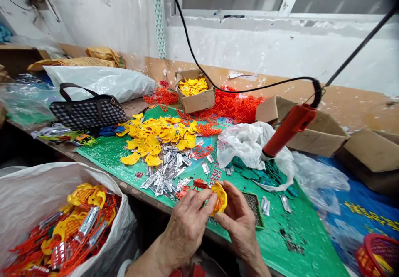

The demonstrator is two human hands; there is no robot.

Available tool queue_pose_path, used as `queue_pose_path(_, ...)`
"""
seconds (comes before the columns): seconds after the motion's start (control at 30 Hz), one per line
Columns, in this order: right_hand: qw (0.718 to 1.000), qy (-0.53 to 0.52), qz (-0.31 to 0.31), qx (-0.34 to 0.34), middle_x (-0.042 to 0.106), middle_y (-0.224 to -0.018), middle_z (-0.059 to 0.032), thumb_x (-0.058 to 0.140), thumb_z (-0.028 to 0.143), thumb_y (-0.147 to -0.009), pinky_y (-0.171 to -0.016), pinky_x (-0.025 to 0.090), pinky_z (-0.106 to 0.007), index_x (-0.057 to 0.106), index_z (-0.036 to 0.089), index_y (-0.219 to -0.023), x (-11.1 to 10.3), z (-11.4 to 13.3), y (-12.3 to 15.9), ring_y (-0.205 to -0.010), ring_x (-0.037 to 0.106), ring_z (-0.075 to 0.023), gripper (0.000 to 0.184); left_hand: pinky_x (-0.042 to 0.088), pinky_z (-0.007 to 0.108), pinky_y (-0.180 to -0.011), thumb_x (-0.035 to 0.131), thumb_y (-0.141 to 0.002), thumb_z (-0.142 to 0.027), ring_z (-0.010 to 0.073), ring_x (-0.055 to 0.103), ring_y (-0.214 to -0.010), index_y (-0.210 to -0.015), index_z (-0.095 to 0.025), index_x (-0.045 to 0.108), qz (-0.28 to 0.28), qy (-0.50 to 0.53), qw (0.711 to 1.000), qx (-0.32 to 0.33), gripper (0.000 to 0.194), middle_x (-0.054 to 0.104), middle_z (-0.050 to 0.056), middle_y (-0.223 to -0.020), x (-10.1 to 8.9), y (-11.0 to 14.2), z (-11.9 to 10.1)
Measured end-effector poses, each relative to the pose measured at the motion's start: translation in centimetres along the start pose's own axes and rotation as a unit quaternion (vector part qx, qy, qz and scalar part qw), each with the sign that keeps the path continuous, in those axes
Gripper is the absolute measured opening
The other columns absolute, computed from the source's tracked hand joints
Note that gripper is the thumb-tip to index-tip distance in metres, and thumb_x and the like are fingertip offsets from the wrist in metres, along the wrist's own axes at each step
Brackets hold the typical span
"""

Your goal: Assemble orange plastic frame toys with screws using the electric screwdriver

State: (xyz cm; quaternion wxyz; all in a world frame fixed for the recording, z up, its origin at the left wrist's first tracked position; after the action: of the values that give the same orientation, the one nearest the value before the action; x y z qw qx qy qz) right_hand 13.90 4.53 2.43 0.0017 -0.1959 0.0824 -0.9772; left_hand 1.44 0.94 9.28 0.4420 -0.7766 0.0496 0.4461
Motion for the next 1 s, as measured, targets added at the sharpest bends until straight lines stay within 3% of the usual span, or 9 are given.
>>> queue_pose_path(0.43, 1.000, 0.019, 0.015, -0.018, 0.065, -0.130, -0.0032, 0.085, 0.021, -0.066, -0.100, 0.051, -0.029, 0.063, 0.034, -0.123, 0.2, 0.3, 0.6, -0.117, 0.062, -0.0209, 0.063, 0.053, 0.041, -0.091, 0.038, -0.081, 0.000, 0.0256, 0.061, -0.104, -0.131, -0.011, 0.054, 0.009, -0.060, 0.998, -0.019, 0.053, 0.065, 0.014, -0.122, 0.6, 0.3, 0.1)
queue_pose_path(0.73, 0.997, 0.068, 0.009, -0.016, 0.059, -0.135, -0.0072, 0.084, 0.024, -0.068, -0.105, 0.047, -0.041, 0.062, 0.029, -0.125, -0.2, -0.2, 0.6, -0.123, 0.058, -0.0266, 0.061, 0.053, 0.040, -0.089, 0.040, -0.081, 0.000, 0.0259, 0.061, -0.104, -0.132, -0.011, 0.053, 0.008, -0.058, 0.998, -0.020, 0.054, 0.065, 0.015, -0.121, 1.0, 0.5, -0.1)
queue_pose_path(1.0, 0.997, 0.071, -0.007, -0.008, 0.059, -0.134, -0.0077, 0.085, 0.026, -0.065, -0.107, 0.045, -0.043, 0.065, 0.028, -0.121, -0.5, -0.8, 0.6, -0.125, 0.056, -0.0280, 0.059, 0.055, 0.042, -0.084, 0.041, -0.084, -0.003, 0.0277, 0.062, -0.100, -0.128, -0.006, 0.054, 0.027, -0.058, 0.998, -0.012, 0.046, 0.066, 0.018, -0.119, 1.5, 0.4, -0.3)
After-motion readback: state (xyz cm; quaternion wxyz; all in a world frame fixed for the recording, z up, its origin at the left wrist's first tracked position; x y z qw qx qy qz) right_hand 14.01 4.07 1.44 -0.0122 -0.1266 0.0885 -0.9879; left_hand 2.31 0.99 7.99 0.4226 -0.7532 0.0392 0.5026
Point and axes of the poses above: each hand's wrist, its own y-axis away from the middle knuckle, its own x-axis out of the palm, z = x × y, the point moved 8 cm from there along -y, towards the middle knuckle
